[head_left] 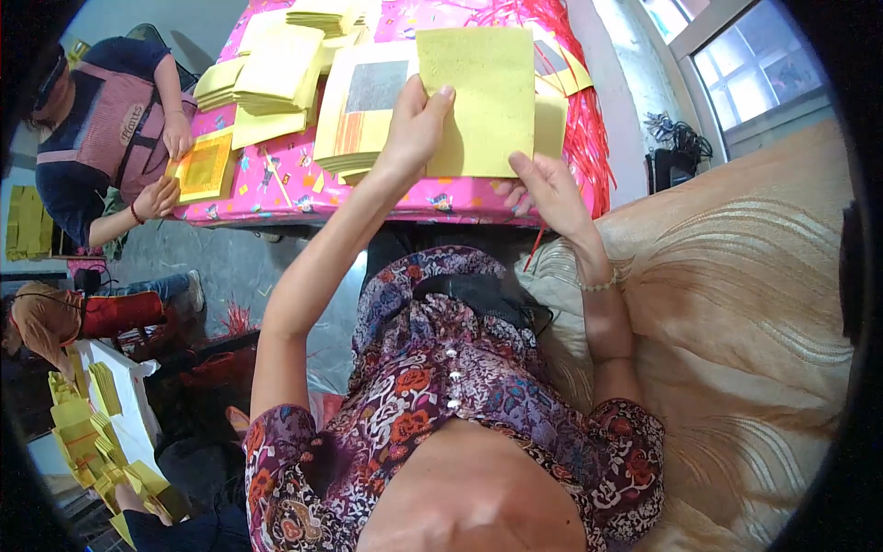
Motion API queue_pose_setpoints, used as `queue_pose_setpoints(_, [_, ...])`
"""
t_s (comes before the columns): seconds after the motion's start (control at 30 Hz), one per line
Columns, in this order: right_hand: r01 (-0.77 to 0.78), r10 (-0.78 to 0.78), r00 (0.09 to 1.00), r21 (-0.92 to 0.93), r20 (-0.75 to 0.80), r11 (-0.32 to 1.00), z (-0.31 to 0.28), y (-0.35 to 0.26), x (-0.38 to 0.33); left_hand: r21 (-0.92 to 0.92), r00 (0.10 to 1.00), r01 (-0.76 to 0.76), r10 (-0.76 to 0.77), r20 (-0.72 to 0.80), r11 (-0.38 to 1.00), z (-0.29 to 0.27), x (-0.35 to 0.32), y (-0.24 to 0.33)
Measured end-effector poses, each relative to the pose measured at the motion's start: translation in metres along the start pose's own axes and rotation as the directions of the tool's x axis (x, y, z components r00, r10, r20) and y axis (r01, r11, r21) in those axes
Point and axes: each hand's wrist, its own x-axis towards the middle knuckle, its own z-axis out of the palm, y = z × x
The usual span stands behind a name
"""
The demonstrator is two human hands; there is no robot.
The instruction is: Folding sheets of yellow joss paper into production-ready shapes.
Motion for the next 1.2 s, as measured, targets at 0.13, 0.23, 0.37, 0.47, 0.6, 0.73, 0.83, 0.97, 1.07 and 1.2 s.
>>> queue_pose_setpoints(0.13, [0.007,-0.006,0.995,-0.006,0.103,1.000,-0.007,-0.001,-0.005,0.148,0.997,-0.079,0.079,0.001,0.986,0.000,-0.017,0.001])
queue_pose_setpoints(0.23, [0.100,-0.086,0.993,-0.205,0.076,0.974,-0.008,-0.008,-0.001,0.011,0.989,-0.125,0.123,0.082,0.992,0.001,-0.028,0.002])
queue_pose_setpoints(0.37, [0.313,-0.275,0.931,0.138,-0.239,0.940,-0.007,-0.010,0.009,0.070,0.972,-0.201,0.190,0.139,0.977,0.005,-0.040,-0.004])
queue_pose_setpoints(0.47, [0.313,-0.327,0.911,-0.092,-0.250,0.945,-0.016,0.000,0.006,0.110,0.970,-0.199,0.180,0.166,0.974,0.004,-0.048,-0.006])
queue_pose_setpoints(0.6, [0.381,-0.356,0.904,0.070,-0.238,0.922,-0.002,-0.012,0.002,0.173,0.965,-0.237,0.211,0.154,0.956,-0.002,-0.055,-0.007])
queue_pose_setpoints(0.73, [0.384,-0.346,0.894,0.090,-0.286,0.919,-0.006,-0.015,-0.002,0.369,0.979,-0.178,0.127,0.158,0.912,-0.001,-0.065,0.001])
queue_pose_setpoints(0.83, [0.419,-0.369,0.881,0.124,-0.297,0.900,0.000,-0.022,-0.005,0.362,0.976,-0.192,0.137,0.171,0.912,-0.003,-0.065,-0.002])
queue_pose_setpoints(0.97, [0.381,-0.291,0.884,0.201,-0.366,0.903,-0.005,-0.022,-0.006,0.530,0.960,-0.277,0.208,0.186,0.801,-0.004,-0.065,0.001])
queue_pose_setpoints(1.07, [0.355,-0.306,0.899,0.112,-0.313,0.928,-0.019,-0.007,-0.008,0.499,0.959,-0.250,0.143,0.244,0.830,-0.009,-0.060,-0.008])
queue_pose_setpoints(1.2, [0.317,-0.253,0.918,0.182,-0.305,0.931,-0.016,-0.013,-0.010,0.349,0.963,-0.204,0.123,0.241,0.915,-0.012,-0.053,-0.024])
